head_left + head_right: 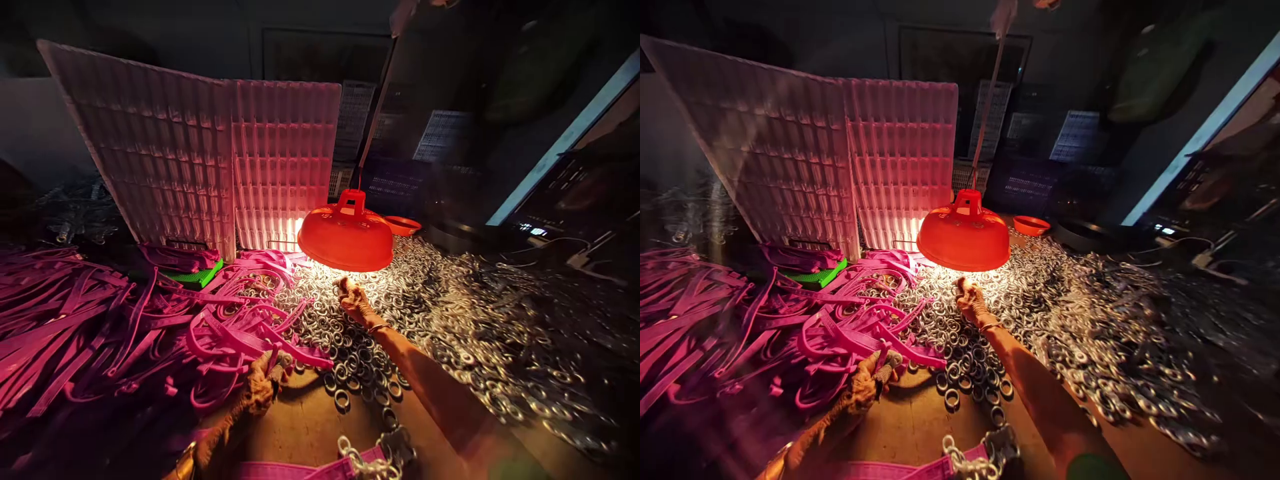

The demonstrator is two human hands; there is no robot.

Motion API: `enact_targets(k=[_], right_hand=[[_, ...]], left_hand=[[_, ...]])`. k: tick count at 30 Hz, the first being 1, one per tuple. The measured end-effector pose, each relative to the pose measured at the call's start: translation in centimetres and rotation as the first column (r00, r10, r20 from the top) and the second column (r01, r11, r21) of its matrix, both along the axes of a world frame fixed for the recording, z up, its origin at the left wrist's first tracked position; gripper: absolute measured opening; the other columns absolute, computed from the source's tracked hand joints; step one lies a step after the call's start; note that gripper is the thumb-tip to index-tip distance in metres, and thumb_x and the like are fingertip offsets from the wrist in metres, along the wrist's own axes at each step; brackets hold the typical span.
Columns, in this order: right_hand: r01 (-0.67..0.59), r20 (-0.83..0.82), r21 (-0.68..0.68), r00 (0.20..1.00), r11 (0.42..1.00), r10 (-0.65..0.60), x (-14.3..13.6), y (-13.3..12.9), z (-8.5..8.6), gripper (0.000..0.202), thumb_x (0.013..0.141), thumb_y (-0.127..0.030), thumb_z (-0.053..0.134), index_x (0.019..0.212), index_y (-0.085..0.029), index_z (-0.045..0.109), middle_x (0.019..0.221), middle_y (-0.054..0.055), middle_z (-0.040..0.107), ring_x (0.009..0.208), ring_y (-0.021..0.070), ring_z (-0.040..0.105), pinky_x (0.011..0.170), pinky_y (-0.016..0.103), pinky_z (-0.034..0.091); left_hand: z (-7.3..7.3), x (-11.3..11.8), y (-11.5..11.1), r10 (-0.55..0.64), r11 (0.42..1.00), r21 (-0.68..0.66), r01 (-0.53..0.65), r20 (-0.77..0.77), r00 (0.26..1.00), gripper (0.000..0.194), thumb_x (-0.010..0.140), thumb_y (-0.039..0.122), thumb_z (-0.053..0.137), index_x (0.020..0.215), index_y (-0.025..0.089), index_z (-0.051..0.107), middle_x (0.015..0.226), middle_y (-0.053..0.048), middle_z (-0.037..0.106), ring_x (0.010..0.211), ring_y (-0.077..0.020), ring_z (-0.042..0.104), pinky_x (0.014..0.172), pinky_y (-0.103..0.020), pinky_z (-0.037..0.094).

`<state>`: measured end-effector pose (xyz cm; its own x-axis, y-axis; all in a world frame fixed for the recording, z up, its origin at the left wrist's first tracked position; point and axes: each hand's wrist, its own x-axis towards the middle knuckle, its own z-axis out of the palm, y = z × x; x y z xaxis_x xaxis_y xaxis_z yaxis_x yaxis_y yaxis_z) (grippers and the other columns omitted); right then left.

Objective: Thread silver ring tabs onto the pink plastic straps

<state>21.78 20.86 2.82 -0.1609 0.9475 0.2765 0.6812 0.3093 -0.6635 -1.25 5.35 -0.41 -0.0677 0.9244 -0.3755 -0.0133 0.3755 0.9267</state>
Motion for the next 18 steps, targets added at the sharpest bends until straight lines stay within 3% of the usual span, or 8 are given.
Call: enact_targets(k=[4, 6, 9, 15, 18], right_hand=[[-0.204, -0.255, -0.097, 0.951, 0.974, 0.174, -1.4, -6.7, 0.5, 0.028, 0.078, -0.022, 0.041, 0.094, -0.017, 0.063, 0.074, 0.004, 0.057, 0.069, 0.016, 0.052, 0.064, 0.028, 0.043], [-0.313, -0.446, -0.156, 0.869, 0.937, 0.216, -2.4, -10.1, 0.7, 0.027, 0.076, -0.026, 0.048, 0.095, -0.017, 0.064, 0.077, 0.004, 0.061, 0.072, 0.0167, 0.055, 0.067, 0.028, 0.045], [-0.426, -0.634, -0.21, 0.744, 0.88, 0.209, -3.9, -13.9, 0.3, 0.032, 0.072, -0.029, 0.056, 0.1, -0.018, 0.066, 0.081, 0.005, 0.064, 0.073, 0.0176, 0.057, 0.067, 0.028, 0.045], [-0.518, -0.822, -0.119, 0.531, 0.847, 0.208, -6.1, -15.9, -2.4, 0.034, 0.069, -0.041, 0.064, 0.094, -0.019, 0.069, 0.091, 0.008, 0.066, 0.081, 0.0221, 0.059, 0.073, 0.033, 0.048], [-0.535, -0.837, -0.11, 0.504, 0.838, 0.212, -6.5, -15.8, -2.8, 0.037, 0.068, -0.047, 0.064, 0.089, -0.017, 0.069, 0.09, 0.01, 0.066, 0.08, 0.0236, 0.06, 0.073, 0.036, 0.05]], left_hand=[[2.5, 0.7, -2.2, -0.152, 0.969, 0.208, 0.133, 0.079, 0.985, 0.035, 0.075, 0.051, 0.057, 0.07, 0.017, 0.052, 0.06, 0.005, 0.043, 0.057, -0.0069, 0.038, 0.057, -0.021, 0.032], [3.3, 1.3, -3.0, -0.19, 0.951, 0.269, 0.153, 0.118, 0.975, 0.033, 0.079, 0.047, 0.056, 0.068, 0.017, 0.049, 0.059, 0.006, 0.04, 0.053, -0.0057, 0.033, 0.052, -0.02, 0.029], [3.5, 2.1, -3.4, -0.201, 0.947, 0.287, 0.144, 0.179, 0.963, 0.032, 0.077, 0.046, 0.058, 0.069, 0.017, 0.048, 0.056, 0.006, 0.042, 0.047, -0.005, 0.032, 0.044, -0.02, 0.025], [2.7, 2.5, -3.7, -0.178, 0.973, 0.195, 0.123, 0.299, 0.937, 0.039, 0.071, 0.051, 0.059, 0.072, 0.013, 0.054, 0.053, 0.002, 0.051, 0.038, -0.0057, 0.039, 0.033, -0.019, 0.027], [2.5, 2.5, -3.9, -0.153, 0.982, 0.164, 0.098, 0.369, 0.917, 0.041, 0.067, 0.051, 0.065, 0.071, 0.012, 0.055, 0.053, 0.001, 0.054, 0.038, -0.0057, 0.041, 0.034, -0.019, 0.029]])
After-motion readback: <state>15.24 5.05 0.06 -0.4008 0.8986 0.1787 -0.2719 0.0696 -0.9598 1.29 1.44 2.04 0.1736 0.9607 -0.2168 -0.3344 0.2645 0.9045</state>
